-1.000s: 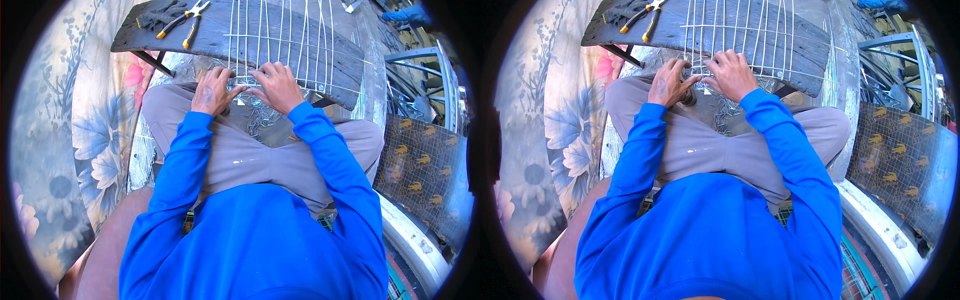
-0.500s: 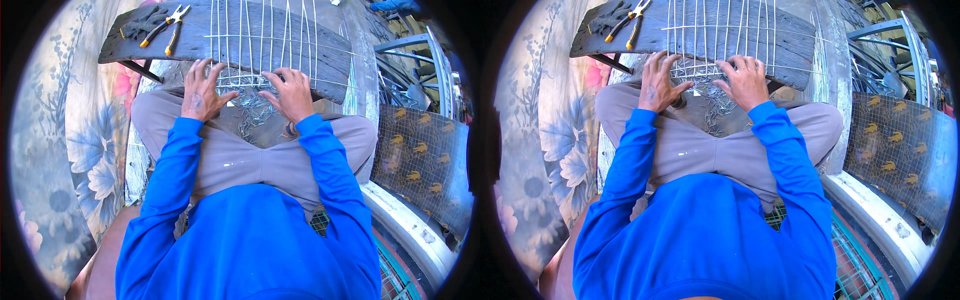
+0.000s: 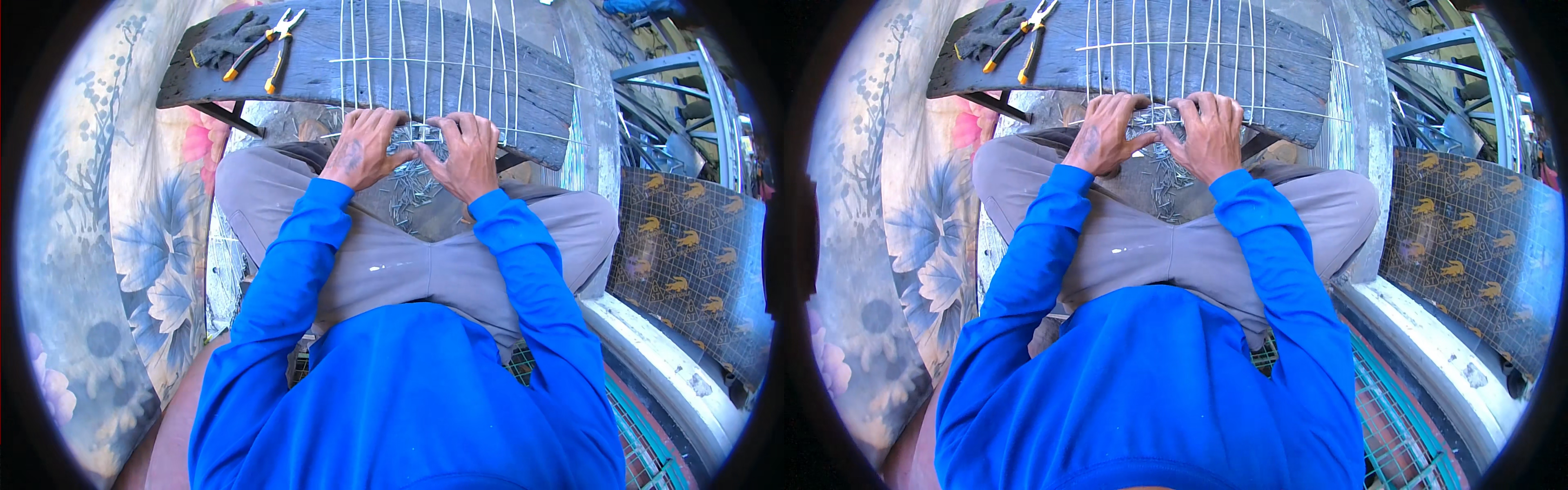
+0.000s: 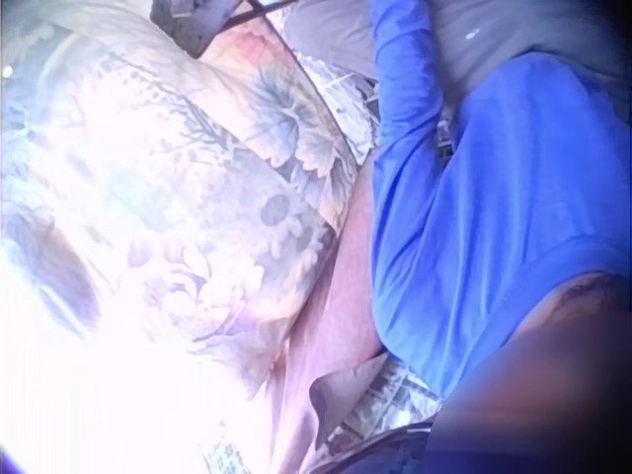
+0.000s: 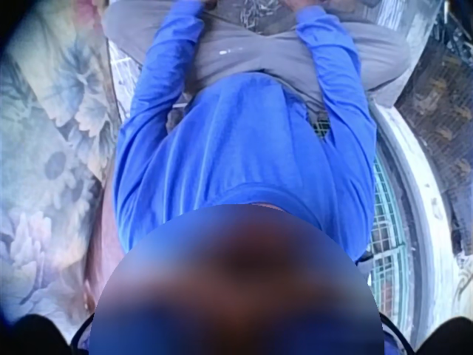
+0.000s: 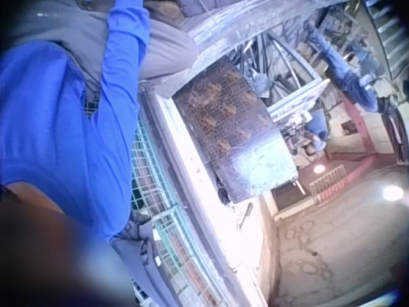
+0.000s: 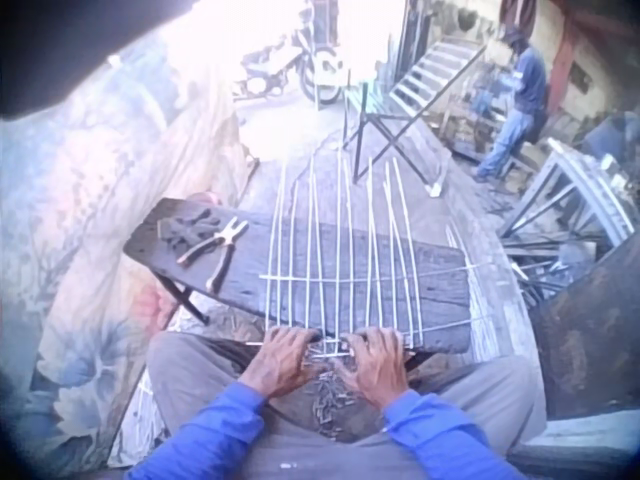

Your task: Manually bending and assembling a wire mesh structure on a workbench.

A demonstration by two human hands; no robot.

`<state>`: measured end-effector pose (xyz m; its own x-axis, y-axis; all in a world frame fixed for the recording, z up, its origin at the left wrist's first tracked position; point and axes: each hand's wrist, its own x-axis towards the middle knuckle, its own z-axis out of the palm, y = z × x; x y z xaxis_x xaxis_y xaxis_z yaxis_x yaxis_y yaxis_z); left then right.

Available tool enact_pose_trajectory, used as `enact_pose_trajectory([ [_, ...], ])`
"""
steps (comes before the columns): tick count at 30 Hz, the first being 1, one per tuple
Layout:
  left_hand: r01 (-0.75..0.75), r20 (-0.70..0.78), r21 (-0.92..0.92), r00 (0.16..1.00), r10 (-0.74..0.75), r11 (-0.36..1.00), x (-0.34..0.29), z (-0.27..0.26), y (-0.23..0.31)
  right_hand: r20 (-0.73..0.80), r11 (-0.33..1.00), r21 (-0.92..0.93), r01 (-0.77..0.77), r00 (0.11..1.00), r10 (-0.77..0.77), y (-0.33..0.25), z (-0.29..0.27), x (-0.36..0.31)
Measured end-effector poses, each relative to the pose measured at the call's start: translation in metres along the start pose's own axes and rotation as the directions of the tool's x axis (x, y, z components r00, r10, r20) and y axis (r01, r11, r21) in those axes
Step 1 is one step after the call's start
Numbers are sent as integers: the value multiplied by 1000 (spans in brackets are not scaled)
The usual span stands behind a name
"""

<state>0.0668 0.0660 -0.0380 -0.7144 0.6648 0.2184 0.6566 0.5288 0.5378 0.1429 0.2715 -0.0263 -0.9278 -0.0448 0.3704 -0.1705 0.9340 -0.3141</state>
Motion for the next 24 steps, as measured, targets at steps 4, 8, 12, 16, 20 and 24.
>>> enact_pose_trajectory([
  [4,-15,52,-30,998,16,999,2,-2,5,9,1000,9,-6,1000,6,3,4,-1],
  [8,-64,64,-8,996,65,998,6,-2,1,10,999,-8,32,999,-32,4,5,1],
  [12,-32,175,-78,983,45,996,15,-6,-7,25,999,-9,44,999,-44,4,9,2],
  [16,-46,256,-44,965,56,998,24,-10,-15,17,999,-8,43,999,-43,8,16,2],
  [20,-66,252,-51,965,76,997,26,-6,-20,44,999,-19,47,998,-46,8,19,1],
  [24,-19,266,-95,963,43,995,25,-4,-17,61,997,-42,61,996,-59,10,12,5],
])
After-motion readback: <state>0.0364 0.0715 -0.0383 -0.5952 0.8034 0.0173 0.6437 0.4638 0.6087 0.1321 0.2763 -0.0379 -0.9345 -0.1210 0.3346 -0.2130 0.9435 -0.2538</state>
